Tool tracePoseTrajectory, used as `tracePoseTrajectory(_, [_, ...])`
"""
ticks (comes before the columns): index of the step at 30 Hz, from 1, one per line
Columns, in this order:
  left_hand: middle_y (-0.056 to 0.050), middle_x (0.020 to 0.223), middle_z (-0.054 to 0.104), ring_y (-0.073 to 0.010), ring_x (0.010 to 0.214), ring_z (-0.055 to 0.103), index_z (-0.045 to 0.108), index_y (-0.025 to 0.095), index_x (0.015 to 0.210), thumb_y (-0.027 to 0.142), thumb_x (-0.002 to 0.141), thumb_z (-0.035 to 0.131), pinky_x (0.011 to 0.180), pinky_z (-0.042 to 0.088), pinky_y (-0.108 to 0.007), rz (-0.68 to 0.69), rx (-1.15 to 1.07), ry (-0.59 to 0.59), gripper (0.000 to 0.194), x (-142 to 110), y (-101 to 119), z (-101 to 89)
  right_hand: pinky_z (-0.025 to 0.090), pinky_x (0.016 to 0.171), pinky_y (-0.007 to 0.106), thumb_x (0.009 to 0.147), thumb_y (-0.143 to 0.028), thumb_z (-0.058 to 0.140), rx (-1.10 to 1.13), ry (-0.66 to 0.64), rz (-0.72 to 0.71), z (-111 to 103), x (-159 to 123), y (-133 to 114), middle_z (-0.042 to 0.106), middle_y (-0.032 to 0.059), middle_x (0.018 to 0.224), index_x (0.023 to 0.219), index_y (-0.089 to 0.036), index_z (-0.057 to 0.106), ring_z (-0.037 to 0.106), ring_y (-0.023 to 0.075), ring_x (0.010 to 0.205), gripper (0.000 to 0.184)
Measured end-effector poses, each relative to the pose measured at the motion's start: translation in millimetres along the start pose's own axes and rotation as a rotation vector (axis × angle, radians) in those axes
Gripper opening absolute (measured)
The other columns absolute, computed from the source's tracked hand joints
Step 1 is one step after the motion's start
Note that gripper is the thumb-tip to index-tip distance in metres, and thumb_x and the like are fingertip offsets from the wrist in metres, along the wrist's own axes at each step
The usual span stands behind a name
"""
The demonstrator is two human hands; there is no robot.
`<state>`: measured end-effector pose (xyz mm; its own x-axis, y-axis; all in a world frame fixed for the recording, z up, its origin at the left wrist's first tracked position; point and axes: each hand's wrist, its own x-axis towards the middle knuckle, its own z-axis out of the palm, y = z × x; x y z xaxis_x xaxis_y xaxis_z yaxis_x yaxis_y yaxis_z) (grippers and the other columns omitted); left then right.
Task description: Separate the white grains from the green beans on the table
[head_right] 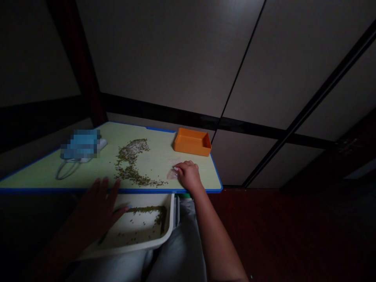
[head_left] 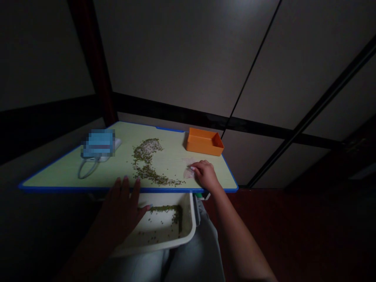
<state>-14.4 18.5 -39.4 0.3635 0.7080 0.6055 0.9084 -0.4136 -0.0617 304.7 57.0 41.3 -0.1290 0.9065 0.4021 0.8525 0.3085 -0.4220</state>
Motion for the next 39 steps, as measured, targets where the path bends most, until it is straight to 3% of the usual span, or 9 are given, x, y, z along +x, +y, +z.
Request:
tracePoseTrajectory(6, [-0.036, 0.153, 0.041, -0.051, 0.149, 0.029, 0.041, 0.004, 0.146, 0.056, 0.086, 0.047, 0.112, 0.037, -0.066, -0.032, -0.025, -0.041, 0.079, 2.3, 0.1, -3.2, 0.042, 0.09, 0.035, 0.095, -0.019, 0.059, -0.01, -0.033, -0.034, -2.3, -1.8, -5.9, 0.074, 0.0088, 0.097, 0.106, -0.022, 0.079, 0.059, 0.0232, 0.097, 0.022])
tracePoseTrajectory(14, [-0.035, 0.153, 0.042, -0.05, 0.149, 0.031, 0.04, 0.005, 0.147, 0.055, 0.086, 0.049, 0.111, 0.039, -0.066, -0.036, -0.007, -0.03, 0.079, 2.9, 1.8, -4.8, 0.045, 0.09, 0.034, 0.095, -0.017, 0.059, 0.24, -0.03, -0.155, -0.2, -2.5, -0.8, 0.074, 0.0063, 0.092, 0.096, -0.021, 0.079, 0.061, 0.0203, 0.093, 0.02])
tracePoseTrajectory(20, [-0.035, 0.152, 0.043, -0.05, 0.15, 0.029, 0.044, 0.005, 0.144, 0.048, 0.084, 0.055, 0.115, 0.036, -0.065, -0.028, 0.005, -0.043, 0.075, 3.5, 1.6, -5.4, 0.046, 0.088, 0.033, 0.097, -0.017, 0.053, 0.253, 0.16, 0.053, 3.9, -1.3, 6.4, 0.073, 0.0074, 0.094, 0.098, -0.02, 0.079, 0.062, 0.0207, 0.093, 0.026])
tracePoseTrajectory(28, [-0.04, 0.148, 0.044, -0.0542, 0.146, 0.034, 0.043, 0.001, 0.144, 0.051, 0.084, 0.055, 0.11, 0.04, -0.065, -0.009, 0.032, -0.047, 0.079, 5.4, 3.4, -9.7, 0.041, 0.088, 0.036, 0.097, -0.021, 0.058, 0.05, 0.165, 0.188, 0.4, -3.9, 0.9, 0.073, 0.0079, 0.094, 0.1, -0.021, 0.079, 0.063, 0.023, 0.094, 0.022])
tracePoseTrajectory(33, [-0.042, 0.149, 0.041, -0.0559, 0.146, 0.032, 0.041, 0.0, 0.145, 0.051, 0.085, 0.054, 0.11, 0.04, -0.066, -0.008, 0.011, -0.049, 0.08, 4.7, 5.2, -12.4, 0.04, 0.09, 0.036, 0.096, -0.019, 0.059, 0.059, 0.065, 0.088, -2.2, -5.1, -4.7, 0.076, 0.0086, 0.1, 0.103, -0.021, 0.079, 0.063, 0.0228, 0.097, 0.022])
tracePoseTrajectory(39, [-0.036, 0.156, 0.036, -0.053, 0.15, 0.027, 0.037, 0.005, 0.149, 0.046, 0.085, 0.055, 0.113, 0.036, -0.068, -0.047, -0.041, -0.049, 0.078, 2.7, 5.1, -8.0, 0.036, 0.091, 0.038, 0.095, -0.016, 0.059, -0.022, -0.03, -0.023, -6.1, -5.1, -13.4, 0.075, 0.0084, 0.1, 0.11, -0.025, 0.079, 0.06, 0.0238, 0.1, 0.027])
